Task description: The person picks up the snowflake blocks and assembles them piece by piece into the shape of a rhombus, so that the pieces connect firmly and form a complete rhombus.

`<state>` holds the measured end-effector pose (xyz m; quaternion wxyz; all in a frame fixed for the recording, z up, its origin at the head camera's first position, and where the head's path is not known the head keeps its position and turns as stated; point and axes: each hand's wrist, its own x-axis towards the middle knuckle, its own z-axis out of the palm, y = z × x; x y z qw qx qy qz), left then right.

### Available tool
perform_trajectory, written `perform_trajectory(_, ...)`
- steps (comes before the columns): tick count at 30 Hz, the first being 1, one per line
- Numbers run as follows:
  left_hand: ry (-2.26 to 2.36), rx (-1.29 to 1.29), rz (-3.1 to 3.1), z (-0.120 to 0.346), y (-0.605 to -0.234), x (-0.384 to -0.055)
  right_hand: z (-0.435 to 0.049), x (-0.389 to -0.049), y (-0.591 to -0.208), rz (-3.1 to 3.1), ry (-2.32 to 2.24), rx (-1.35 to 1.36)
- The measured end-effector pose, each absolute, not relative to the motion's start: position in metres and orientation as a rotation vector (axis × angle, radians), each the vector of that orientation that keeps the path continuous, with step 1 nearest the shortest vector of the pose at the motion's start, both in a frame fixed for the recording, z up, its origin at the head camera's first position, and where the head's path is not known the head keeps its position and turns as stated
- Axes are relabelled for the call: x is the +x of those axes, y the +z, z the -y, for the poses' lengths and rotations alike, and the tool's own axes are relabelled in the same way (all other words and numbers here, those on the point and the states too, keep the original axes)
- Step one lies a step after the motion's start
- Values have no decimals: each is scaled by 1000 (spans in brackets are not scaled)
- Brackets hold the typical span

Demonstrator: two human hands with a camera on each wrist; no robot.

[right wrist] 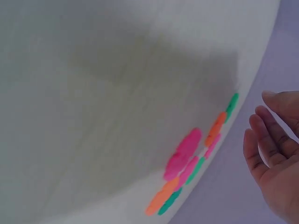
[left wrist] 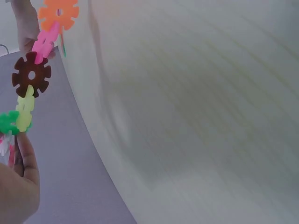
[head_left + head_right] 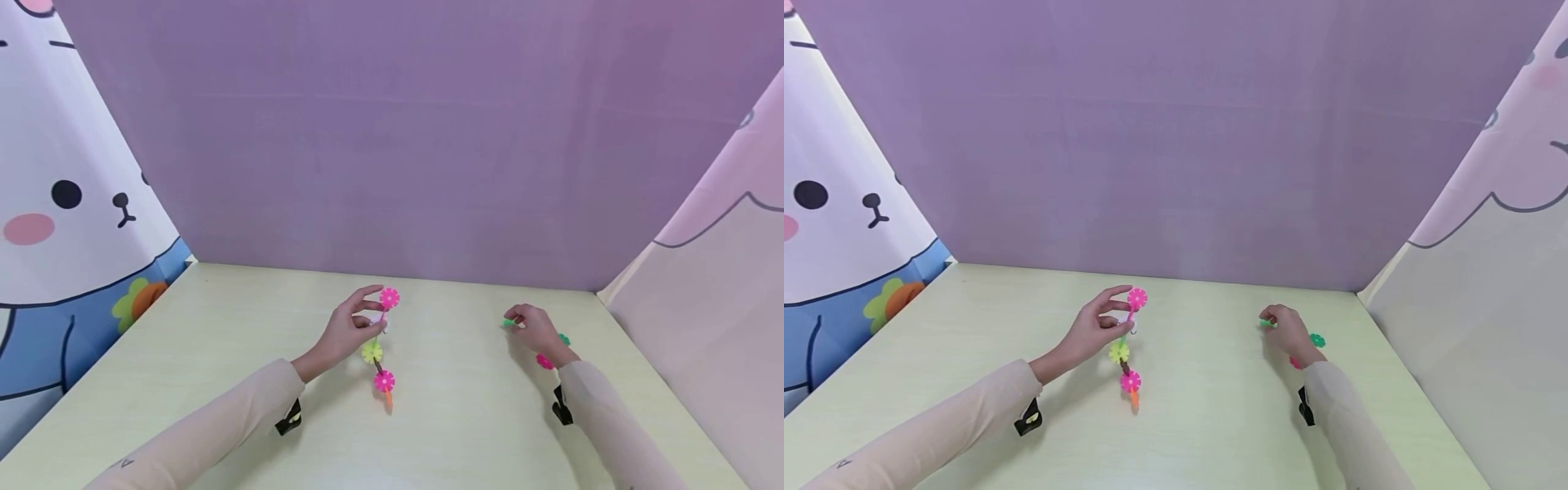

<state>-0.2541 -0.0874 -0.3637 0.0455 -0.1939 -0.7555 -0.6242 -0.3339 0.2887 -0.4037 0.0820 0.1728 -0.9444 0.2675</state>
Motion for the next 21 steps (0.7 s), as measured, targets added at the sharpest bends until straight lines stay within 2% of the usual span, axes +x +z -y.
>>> perform_trajectory(21,-1838,-636,2334,86,-360,-250,-293,-350,-411,2999,678,438)
